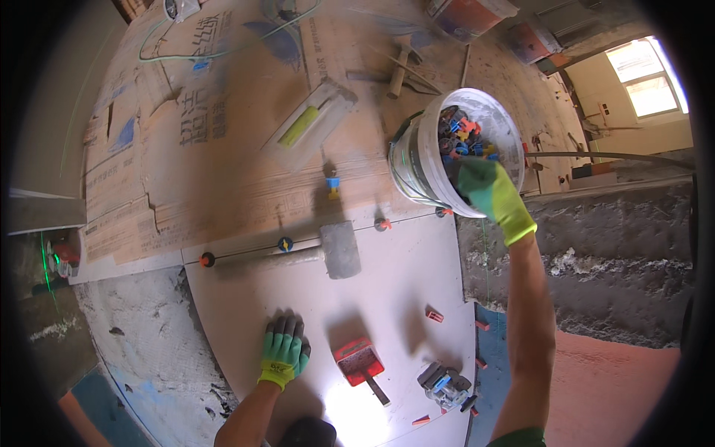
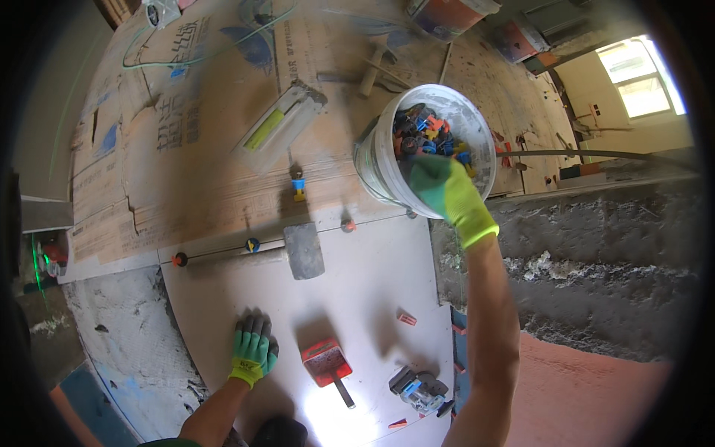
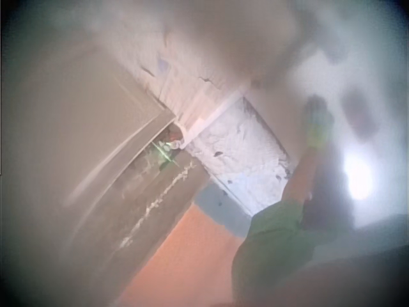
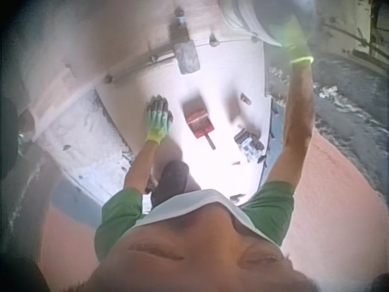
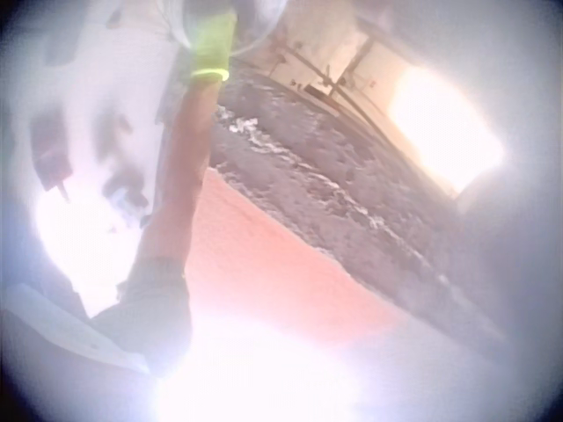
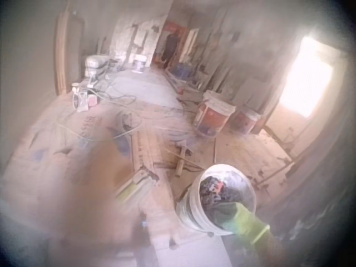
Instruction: The person kneels on the floor and wipes a large white tile with a cloth, then places and adjusts multiple tile leveling clips along the joint between two tiles. They use a rubber mallet to tap the clips and tile edges into place, ensuring alignment.
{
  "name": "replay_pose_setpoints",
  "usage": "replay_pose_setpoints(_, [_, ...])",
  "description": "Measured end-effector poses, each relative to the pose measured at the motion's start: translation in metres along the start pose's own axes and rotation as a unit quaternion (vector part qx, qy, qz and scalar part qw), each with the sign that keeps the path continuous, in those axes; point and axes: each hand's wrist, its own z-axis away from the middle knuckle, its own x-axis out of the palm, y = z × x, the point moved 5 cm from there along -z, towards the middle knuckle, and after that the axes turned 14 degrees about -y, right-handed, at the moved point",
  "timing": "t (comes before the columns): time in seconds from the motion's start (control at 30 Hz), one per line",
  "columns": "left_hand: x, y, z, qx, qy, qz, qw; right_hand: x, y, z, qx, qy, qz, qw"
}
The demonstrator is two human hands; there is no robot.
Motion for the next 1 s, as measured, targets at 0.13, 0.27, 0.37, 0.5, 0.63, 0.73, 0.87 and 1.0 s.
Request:
replay_pose_setpoints(0.13, [0.001,0.0,-0.001,-0.002,-0.011,0.007,1.0,-0.03,0.047,-0.031,0.181,0.033,-0.007,0.983])
replay_pose_setpoints(0.27, [-0.002,0.0,-0.005,-0.005,-0.025,0.009,1.0,-0.019,0.053,-0.086,0.136,-0.026,0.21,0.968])
replay_pose_setpoints(0.37, [-0.01,0.001,-0.006,0.007,-0.007,-0.001,1.0,-0.002,0.065,-0.12,0.207,-0.063,0.209,0.954])
replay_pose_setpoints(0.5, [-0.013,0.0,-0.006,-0.008,-0.029,0.009,1.0,0.001,0.08,-0.114,0.244,-0.111,0.215,0.939])
replay_pose_setpoints(0.63, [-0.017,0.0,-0.006,-0.001,-0.007,0.004,1.0,0.006,0.088,-0.101,0.218,-0.135,0.199,0.946])
replay_pose_setpoints(0.73, [-0.021,-0.002,-0.005,0.0,0.004,-0.007,1.0,0.004,0.082,-0.107,0.206,-0.064,0.108,0.97])
replay_pose_setpoints(0.87, [-0.021,-0.002,-0.006,0.001,-0.009,-0.011,1.0,-0.001,0.072,-0.111,0.286,-0.111,0.18,0.934])
replay_pose_setpoints(1.0, [-0.018,0.0,-0.005,-0.001,-0.001,-0.015,1.0,-0.005,0.067,-0.104,0.332,-0.157,0.203,0.908])
